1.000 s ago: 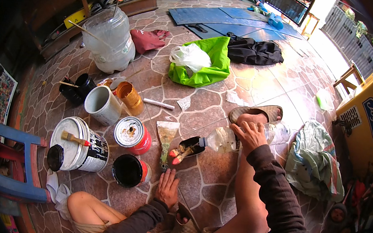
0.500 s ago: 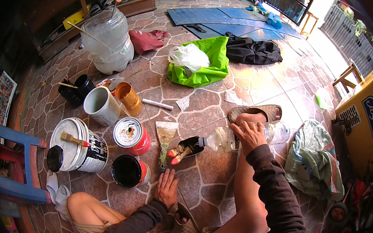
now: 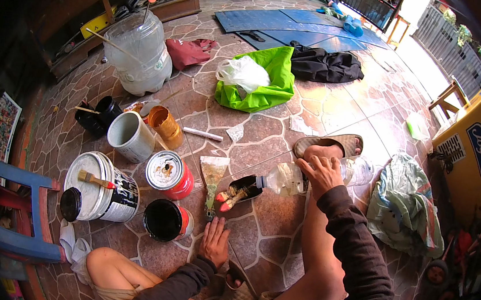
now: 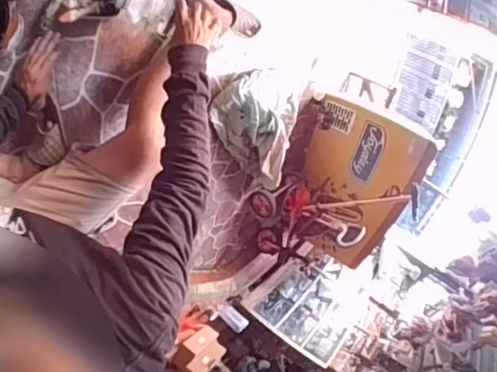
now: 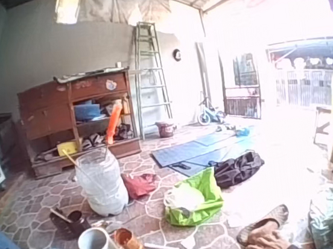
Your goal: The person sits on the floor and handles several paint cans and containers. They open a gold-colored can, scrape residue from its lid with a putty knife, and then open a black paint can. They pour liquid from a plastic bottle into the black can and stir the contents with a stick. Finally, they stand up and walk toward the gate.
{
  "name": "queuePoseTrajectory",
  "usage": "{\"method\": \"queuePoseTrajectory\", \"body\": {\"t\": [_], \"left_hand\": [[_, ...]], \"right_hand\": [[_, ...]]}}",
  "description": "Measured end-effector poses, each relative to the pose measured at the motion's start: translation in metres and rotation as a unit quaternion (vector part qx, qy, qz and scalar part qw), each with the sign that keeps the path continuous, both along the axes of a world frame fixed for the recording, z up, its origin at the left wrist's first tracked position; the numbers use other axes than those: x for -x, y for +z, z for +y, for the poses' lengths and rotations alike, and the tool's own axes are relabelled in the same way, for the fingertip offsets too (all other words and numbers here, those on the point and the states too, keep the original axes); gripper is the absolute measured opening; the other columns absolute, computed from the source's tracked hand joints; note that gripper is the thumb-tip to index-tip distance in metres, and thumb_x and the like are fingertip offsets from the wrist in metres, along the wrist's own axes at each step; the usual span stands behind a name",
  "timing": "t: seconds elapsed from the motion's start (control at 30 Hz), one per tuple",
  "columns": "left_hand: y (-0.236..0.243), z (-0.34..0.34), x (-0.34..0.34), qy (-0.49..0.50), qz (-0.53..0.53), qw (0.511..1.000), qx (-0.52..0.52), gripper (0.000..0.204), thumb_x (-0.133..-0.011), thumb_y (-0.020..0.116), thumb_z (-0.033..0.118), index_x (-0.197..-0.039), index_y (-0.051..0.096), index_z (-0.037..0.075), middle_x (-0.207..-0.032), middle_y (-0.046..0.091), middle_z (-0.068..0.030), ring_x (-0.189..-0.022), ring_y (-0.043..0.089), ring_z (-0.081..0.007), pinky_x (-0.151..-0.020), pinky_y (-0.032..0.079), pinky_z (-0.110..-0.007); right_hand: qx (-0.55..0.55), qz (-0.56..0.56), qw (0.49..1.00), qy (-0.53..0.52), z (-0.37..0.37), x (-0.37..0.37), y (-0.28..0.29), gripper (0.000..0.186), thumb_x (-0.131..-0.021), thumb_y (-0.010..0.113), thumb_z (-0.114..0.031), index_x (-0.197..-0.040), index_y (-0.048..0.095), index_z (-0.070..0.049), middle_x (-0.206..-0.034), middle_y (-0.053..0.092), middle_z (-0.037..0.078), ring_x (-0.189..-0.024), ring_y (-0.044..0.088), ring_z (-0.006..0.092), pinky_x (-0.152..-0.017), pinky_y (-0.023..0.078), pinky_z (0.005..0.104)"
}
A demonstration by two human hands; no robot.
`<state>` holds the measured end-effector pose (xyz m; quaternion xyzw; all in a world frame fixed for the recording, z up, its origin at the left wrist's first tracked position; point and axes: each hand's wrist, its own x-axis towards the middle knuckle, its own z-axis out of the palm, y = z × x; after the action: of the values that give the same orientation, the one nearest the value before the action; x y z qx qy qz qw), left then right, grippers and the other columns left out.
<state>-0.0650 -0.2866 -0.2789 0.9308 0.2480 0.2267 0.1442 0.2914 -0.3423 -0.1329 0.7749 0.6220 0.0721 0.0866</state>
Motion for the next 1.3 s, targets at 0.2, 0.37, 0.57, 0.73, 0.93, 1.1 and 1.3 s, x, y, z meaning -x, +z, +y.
{"method": "queuePoseTrajectory", "body": {"t": [0.2, 0.37, 0.57, 0.73, 0.93, 1.1, 1.3], "left_hand": [[-0.001, 0.000, 0.001, 0.001, -0.002, 1.000, 0.000, 0.031, -0.084, 0.055, 0.004, -0.115, 0.059, -0.002, -0.146, 0.044, -0.0223, -0.137, 0.040, -0.0404, -0.114, 0.031, -0.052], [-0.001, 0.001, 0.000, 0.002, -0.002, 1.000, -0.005, 0.032, -0.084, 0.055, 0.005, -0.115, 0.059, -0.002, -0.146, 0.044, -0.0224, -0.137, 0.040, -0.0403, -0.114, 0.031, -0.052], [-0.001, 0.001, 0.001, 0.002, -0.005, 1.000, -0.001, 0.032, -0.083, 0.056, 0.005, -0.114, 0.059, -0.001, -0.146, 0.045, -0.0219, -0.137, 0.040, -0.0399, -0.114, 0.030, -0.051], [-0.002, 0.001, 0.001, 0.008, -0.006, 1.000, 0.004, 0.032, -0.080, 0.057, 0.005, -0.112, 0.060, -0.001, -0.146, 0.045, -0.0209, -0.137, 0.040, -0.0394, -0.114, 0.030, -0.052], [-0.005, 0.000, -0.001, 0.015, -0.014, 1.000, 0.003, 0.030, -0.083, 0.057, 0.005, -0.112, 0.060, -0.001, -0.145, 0.046, -0.0219, -0.138, 0.040, -0.0386, -0.114, 0.030, -0.051], [-0.004, 0.000, 0.000, 0.014, -0.020, 1.000, 0.003, 0.031, -0.083, 0.057, 0.005, -0.113, 0.060, -0.001, -0.144, 0.047, -0.0222, -0.137, 0.040, -0.0391, -0.114, 0.030, -0.052], [-0.001, 0.001, 0.000, 0.008, -0.018, 1.000, 0.006, 0.031, -0.082, 0.057, 0.003, -0.113, 0.060, -0.002, -0.144, 0.047, -0.0229, -0.138, 0.039, -0.0397, -0.114, 0.030, -0.052]], "right_hand": [[-0.008, -0.012, 1.000, 0.005, -0.001, 0.000, 0.000, 0.073, -0.072, 0.062, -0.001, -0.139, 0.045, -0.025, -0.122, 0.055, 0.007, -0.122, 0.050, 0.0265, -0.104, 0.032, 0.0508], [-0.019, -0.008, 1.000, 0.012, -0.002, 0.000, 0.005, 0.071, -0.073, 0.061, 0.000, -0.138, 0.046, -0.025, -0.121, 0.056, 0.007, -0.120, 0.050, 0.0253, -0.103, 0.033, 0.0497], [-0.011, 0.003, 1.000, 0.004, -0.002, 0.001, 0.008, 0.072, -0.073, 0.061, 0.000, -0.138, 0.045, -0.024, -0.122, 0.056, 0.007, -0.121, 0.050, 0.0259, -0.103, 0.033, 0.0506], [0.002, -0.003, 1.000, -0.002, 0.000, 0.001, 0.007, 0.076, -0.071, 0.064, -0.002, -0.140, 0.043, -0.025, -0.127, 0.054, 0.009, -0.124, 0.049, 0.0279, -0.105, 0.032, 0.0532], [-0.012, -0.039, 0.999, 0.007, -0.001, 0.002, 0.006, 0.064, -0.080, 0.062, -0.008, -0.139, 0.044, -0.028, -0.126, 0.054, 0.007, -0.116, 0.054, 0.0278, -0.101, 0.035, 0.0526], [0.001, -0.027, 1.000, -0.005, 0.000, 0.002, 0.006, 0.078, -0.071, 0.066, -0.006, -0.142, 0.042, -0.027, -0.130, 0.051, 0.008, -0.123, 0.048, 0.0304, -0.105, 0.034, 0.0550], [-0.007, -0.026, 1.000, -0.002, -0.002, 0.002, 0.010, 0.072, -0.074, 0.065, -0.006, -0.140, 0.044, -0.027, -0.127, 0.053, 0.008, -0.120, 0.051, 0.0292, -0.103, 0.034, 0.0533]]}}
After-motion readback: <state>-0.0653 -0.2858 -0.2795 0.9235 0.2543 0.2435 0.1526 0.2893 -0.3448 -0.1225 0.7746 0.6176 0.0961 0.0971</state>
